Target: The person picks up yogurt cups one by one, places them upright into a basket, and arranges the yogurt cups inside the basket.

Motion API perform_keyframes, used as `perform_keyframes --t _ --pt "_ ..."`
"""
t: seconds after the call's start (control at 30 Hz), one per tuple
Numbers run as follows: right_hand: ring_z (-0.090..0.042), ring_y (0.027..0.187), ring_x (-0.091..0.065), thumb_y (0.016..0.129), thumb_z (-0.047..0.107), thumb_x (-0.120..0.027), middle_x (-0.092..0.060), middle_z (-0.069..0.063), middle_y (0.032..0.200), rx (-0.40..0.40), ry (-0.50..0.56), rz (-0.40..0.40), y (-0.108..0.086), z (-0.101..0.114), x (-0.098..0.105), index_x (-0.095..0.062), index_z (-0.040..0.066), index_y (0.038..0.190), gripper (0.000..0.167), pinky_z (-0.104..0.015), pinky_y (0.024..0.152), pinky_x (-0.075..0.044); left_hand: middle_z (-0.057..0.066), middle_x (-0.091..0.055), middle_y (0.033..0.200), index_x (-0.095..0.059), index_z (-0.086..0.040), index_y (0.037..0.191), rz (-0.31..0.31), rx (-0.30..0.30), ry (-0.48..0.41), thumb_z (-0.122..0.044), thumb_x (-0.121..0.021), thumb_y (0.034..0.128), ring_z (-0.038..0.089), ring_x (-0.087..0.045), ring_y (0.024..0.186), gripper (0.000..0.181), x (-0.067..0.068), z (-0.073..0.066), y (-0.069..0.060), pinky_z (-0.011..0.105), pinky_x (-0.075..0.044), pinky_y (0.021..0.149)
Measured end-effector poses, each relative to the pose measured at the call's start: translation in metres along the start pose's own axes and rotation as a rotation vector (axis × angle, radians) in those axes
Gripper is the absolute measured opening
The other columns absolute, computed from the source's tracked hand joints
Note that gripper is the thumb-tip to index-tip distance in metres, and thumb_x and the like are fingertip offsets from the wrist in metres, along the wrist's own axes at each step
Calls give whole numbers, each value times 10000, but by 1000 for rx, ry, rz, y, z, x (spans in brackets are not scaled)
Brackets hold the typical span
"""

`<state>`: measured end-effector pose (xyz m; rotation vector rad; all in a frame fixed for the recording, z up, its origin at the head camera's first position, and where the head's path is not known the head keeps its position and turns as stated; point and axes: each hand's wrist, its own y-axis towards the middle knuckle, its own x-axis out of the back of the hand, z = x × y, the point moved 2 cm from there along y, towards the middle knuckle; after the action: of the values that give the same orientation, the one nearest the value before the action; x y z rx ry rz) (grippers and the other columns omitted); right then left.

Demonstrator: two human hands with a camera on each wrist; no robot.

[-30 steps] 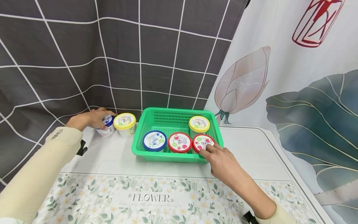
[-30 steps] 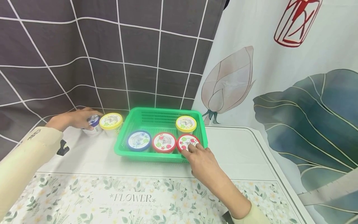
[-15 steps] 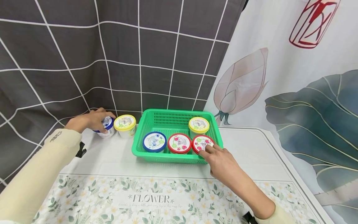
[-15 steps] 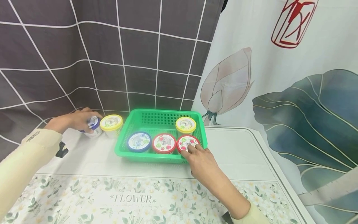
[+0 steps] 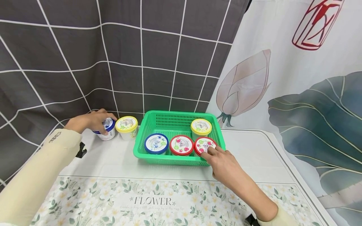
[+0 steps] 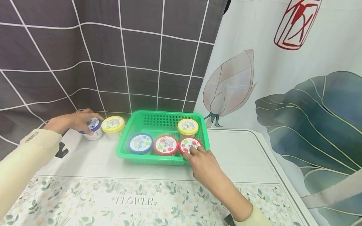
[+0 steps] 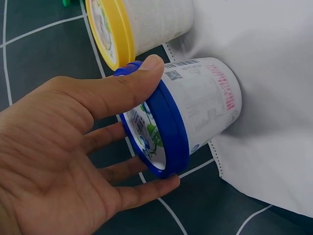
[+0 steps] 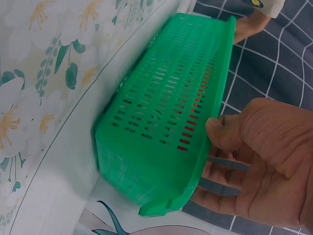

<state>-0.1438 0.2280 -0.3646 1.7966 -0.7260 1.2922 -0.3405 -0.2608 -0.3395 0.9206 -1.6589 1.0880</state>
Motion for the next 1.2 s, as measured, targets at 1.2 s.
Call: perform_keyframes --t 1.2 --pt "-229 924 -614 874 -25 -812 -684 -34 971 53 -5 -57 -4 -4 0 -775 166 1140 329 -416 646 -602 382 -431 1530 -613 -117 1561 17 2 22 -153 -949 878 604 -551 1304 761 41 -10 -26 738 -607 1017"
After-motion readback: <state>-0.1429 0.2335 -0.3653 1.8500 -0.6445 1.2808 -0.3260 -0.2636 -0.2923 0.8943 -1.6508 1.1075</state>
